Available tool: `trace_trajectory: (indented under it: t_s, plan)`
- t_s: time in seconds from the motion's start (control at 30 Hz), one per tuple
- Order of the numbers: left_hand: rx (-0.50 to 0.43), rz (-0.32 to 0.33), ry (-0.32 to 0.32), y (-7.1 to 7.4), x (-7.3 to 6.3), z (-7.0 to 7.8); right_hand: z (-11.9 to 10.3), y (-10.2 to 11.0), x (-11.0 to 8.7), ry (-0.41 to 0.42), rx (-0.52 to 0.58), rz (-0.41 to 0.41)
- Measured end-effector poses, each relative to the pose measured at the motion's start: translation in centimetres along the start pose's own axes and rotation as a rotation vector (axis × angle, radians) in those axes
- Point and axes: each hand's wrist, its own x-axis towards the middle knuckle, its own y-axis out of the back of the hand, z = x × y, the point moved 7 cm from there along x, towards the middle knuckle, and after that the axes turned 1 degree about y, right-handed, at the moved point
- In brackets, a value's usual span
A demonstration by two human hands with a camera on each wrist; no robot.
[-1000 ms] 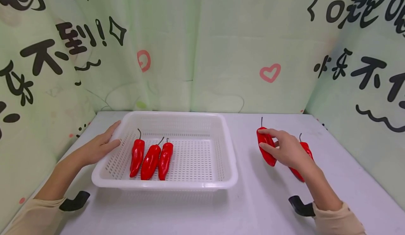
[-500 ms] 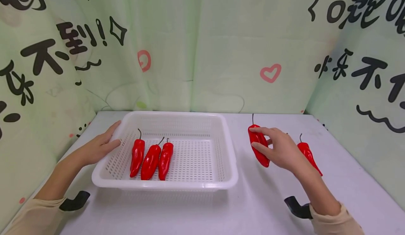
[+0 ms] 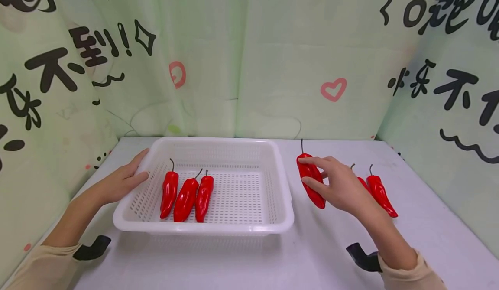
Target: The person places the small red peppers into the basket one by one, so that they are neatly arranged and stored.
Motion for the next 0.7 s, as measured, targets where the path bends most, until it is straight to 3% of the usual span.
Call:
trace_trajectory:
  t_s: [0.7]
  plan:
    - [0.003,0.006,-0.003,0.0,0.0,0.0,-2.8,-0.3,0.2,0.060,-0.004,-0.007]
